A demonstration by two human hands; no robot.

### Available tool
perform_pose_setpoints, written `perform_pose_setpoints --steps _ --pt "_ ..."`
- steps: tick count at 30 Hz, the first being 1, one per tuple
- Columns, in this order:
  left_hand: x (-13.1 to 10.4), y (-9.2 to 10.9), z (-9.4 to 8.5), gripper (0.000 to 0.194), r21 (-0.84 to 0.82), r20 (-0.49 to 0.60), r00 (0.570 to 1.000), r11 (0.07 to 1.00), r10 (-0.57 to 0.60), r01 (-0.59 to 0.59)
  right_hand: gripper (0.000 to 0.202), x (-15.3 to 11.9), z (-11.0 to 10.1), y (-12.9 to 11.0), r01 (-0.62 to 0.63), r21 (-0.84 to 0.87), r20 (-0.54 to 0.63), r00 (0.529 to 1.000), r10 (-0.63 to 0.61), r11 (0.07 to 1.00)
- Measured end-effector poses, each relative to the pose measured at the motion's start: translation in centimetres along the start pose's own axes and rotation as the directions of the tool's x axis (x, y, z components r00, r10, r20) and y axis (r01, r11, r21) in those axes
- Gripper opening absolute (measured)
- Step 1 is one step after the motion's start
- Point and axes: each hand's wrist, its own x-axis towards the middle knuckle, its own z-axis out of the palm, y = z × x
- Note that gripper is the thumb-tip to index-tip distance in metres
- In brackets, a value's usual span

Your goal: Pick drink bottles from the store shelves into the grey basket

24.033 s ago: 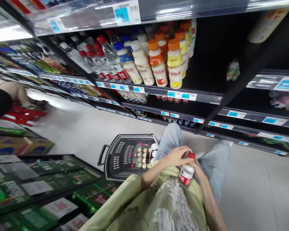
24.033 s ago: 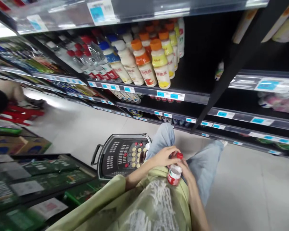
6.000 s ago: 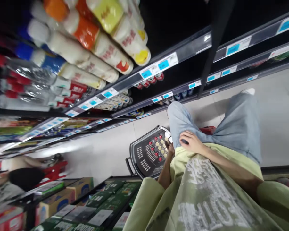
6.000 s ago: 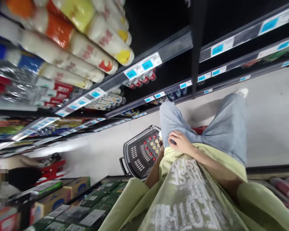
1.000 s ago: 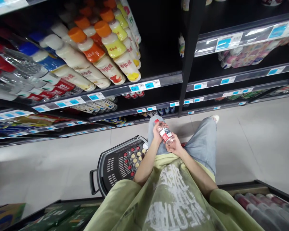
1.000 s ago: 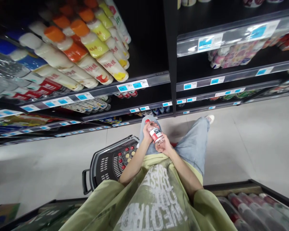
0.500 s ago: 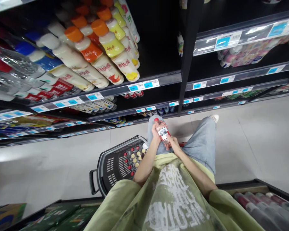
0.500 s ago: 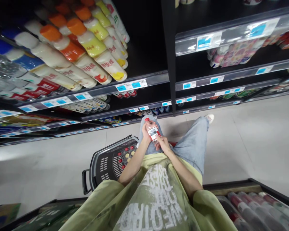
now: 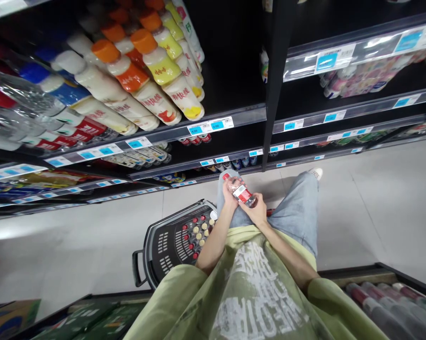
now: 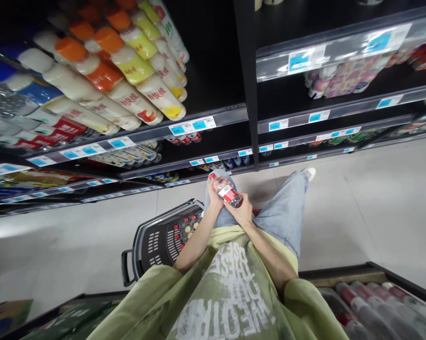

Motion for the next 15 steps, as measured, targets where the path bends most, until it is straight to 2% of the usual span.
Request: perform_pose_setpoints --steps 3,6,10,15 --pt "-0.1 0.0 -0.1 0.037 -0.039 0.019 1.0 0.999 -0.014 0.015 0.066 0.0 0.0 0.1 0.041 -0.04 -0.018 0.999 -0.042 0.998" --pt "-0.1 0.0 -0.1 0.037 -0.045 0.025 1.0 0.999 -0.018 0.019 0.064 0.1 0.0 0.3 0.145 -0.102 -0.053 0.987 -0.151 0.984" --pt "-0.3 0.1 0.1 0.035 -0.051 0.031 0.999 0.999 -0.017 0.019 0.054 0.5 -0.1 0.7 0.296 -0.189 -0.098 0.943 -0.318 0.936" --pt "-0.4 0.2 0.2 0.032 -0.049 0.009 1.0 0.999 -0.023 0.023 0.041 0.6 0.1 1.5 0.434 -0.241 -0.102 0.878 -0.467 0.868"
